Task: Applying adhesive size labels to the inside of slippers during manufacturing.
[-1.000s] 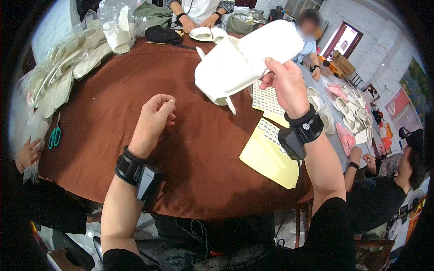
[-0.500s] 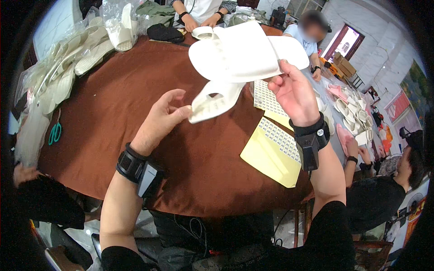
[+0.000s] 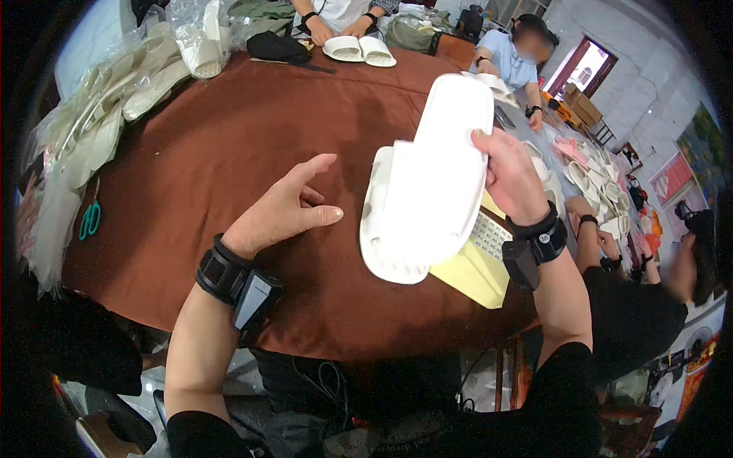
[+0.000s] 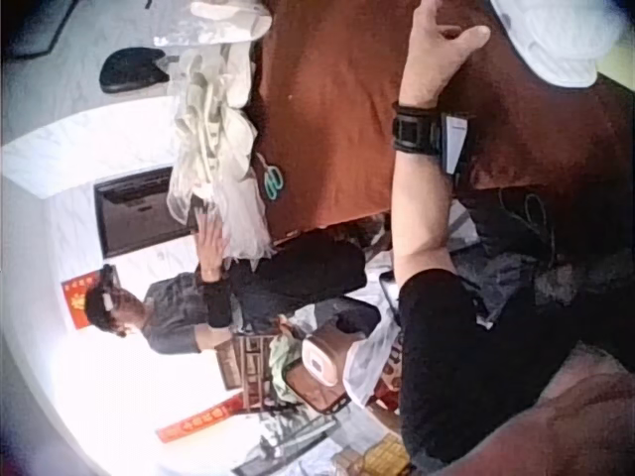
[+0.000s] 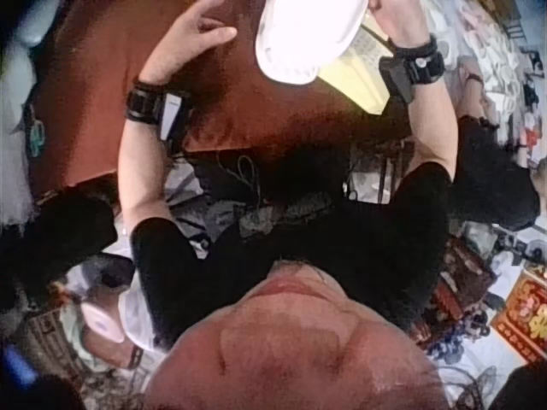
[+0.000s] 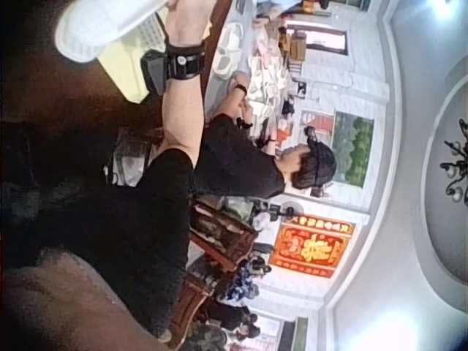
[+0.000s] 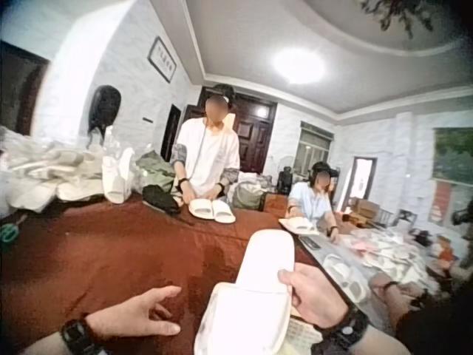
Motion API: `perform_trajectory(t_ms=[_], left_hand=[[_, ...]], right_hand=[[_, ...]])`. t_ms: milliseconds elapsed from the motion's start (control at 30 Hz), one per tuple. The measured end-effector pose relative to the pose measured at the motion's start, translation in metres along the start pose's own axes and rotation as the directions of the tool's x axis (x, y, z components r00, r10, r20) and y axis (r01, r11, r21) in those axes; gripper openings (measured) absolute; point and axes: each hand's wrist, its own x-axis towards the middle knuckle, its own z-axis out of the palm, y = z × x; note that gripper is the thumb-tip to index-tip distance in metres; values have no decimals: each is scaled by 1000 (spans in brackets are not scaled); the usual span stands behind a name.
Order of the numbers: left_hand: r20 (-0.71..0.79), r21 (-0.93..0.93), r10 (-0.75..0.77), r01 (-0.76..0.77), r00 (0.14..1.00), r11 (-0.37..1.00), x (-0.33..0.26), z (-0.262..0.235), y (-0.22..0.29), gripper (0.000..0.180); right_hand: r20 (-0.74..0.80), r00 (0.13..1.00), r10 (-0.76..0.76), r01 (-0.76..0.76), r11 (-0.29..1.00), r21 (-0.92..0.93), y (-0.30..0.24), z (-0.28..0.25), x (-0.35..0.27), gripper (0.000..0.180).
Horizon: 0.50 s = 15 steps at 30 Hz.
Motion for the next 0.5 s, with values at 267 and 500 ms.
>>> perform_trajectory(t_ms=[267,500], left_hand=[[22,70,-4,3,1000,998,0,2,0,77],[5,48,10,-10,1000,999,0,3,-3,67]], right_hand=[[-20,982,189,-189,982,10,28,-31,-14,18],[-89,954,286,-278,956,95,45,-42,-21,20]])
